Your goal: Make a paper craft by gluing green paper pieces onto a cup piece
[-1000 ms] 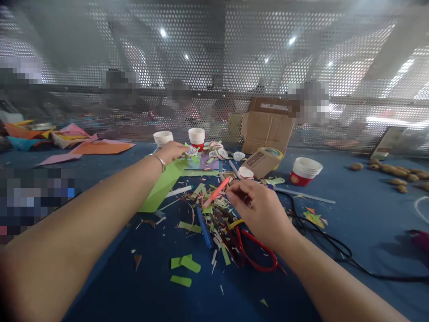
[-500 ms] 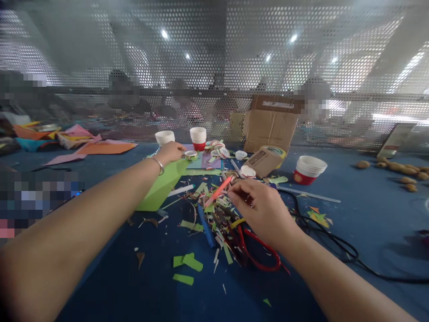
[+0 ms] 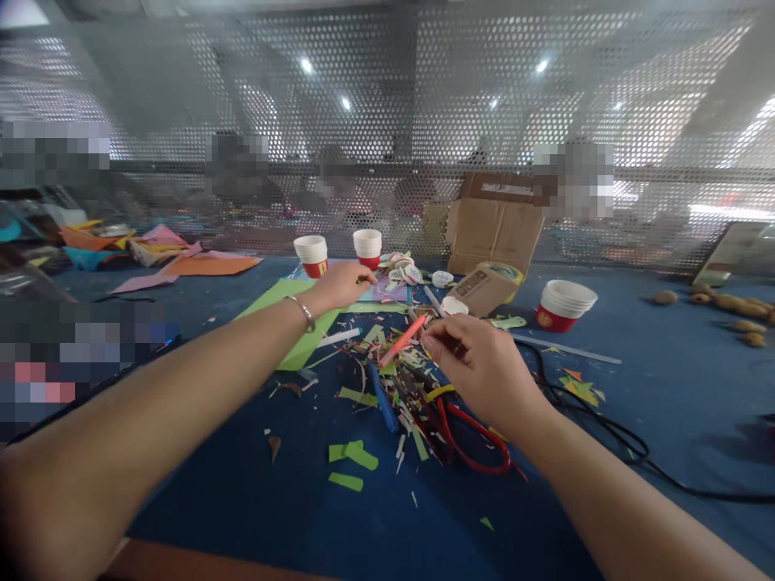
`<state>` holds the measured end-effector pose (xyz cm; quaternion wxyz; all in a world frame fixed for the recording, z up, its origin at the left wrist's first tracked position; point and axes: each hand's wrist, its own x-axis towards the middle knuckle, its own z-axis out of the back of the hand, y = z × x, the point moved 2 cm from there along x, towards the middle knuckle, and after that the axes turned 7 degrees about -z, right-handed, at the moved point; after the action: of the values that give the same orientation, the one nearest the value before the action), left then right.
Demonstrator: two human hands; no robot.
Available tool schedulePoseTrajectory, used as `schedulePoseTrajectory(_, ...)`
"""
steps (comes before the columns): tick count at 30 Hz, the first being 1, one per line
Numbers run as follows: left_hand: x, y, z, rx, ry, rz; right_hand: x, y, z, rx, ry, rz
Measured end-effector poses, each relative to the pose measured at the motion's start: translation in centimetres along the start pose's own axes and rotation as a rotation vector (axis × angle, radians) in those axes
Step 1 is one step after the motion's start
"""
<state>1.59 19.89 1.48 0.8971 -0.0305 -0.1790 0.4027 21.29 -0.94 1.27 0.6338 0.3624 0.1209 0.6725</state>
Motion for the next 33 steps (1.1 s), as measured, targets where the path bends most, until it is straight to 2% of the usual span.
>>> schedulePoseTrajectory(7, 2.8, -3.2, -1.2, 0.018, -0.069, -0.077, 0.1, -0.5, 0.5, -0.019, -0.074, 0.008)
schedulePoseTrajectory(11, 2.5, -5.2, -0.9, -0.05, 0.037, -0.184, 0.2, -1.1, 1.0, -0.046, -0.105, 0.021)
schedulePoseTrajectory(13, 0.8, -6.3, -0.1, -0.105, 0.121, -0.247, 0.3, -1.3, 1.2, -0.056, -0.101, 0.022)
schedulePoseTrajectory(15, -1.8, -7.5, 1.1, -0.18, 0.225, -0.297, 0.2, -1.4, 1.3, -0.068, -0.096, 0.03)
schedulePoseTrajectory(18, -6.9, -9.3, 3.0, -0.405, 0.504, -0.386, 0.2, -1.3, 1.3, -0.082, -0.095, 0.043)
schedulePoseTrajectory(21, -11.2, -10.3, 4.1, -0.371, 0.697, -0.412, 0.2, -1.2, 1.2, -0.105, -0.101, 0.046)
schedulePoseTrajectory(23, -13.0, -10.6, 4.1, -0.377, 0.761, -0.425, 0.2, -1.1, 1.1, -0.113, -0.102, 0.048)
schedulePoseTrajectory(25, -14.1, -10.6, 3.8, -0.383, 0.791, -0.431, 0.2, -1.0, 0.9, -0.119, -0.095, 0.053)
schedulePoseTrajectory(28, -14.9, -10.1, 3.3, -0.408, 0.741, -0.406, 0.2, -0.9, 0.6, -0.143, -0.088, 0.052)
schedulePoseTrajectory(33, -15.5, -9.3, 3.0, -0.526, 0.714, -0.288, 0.2, -0.7, 0.6, -0.155, -0.072, 0.049)
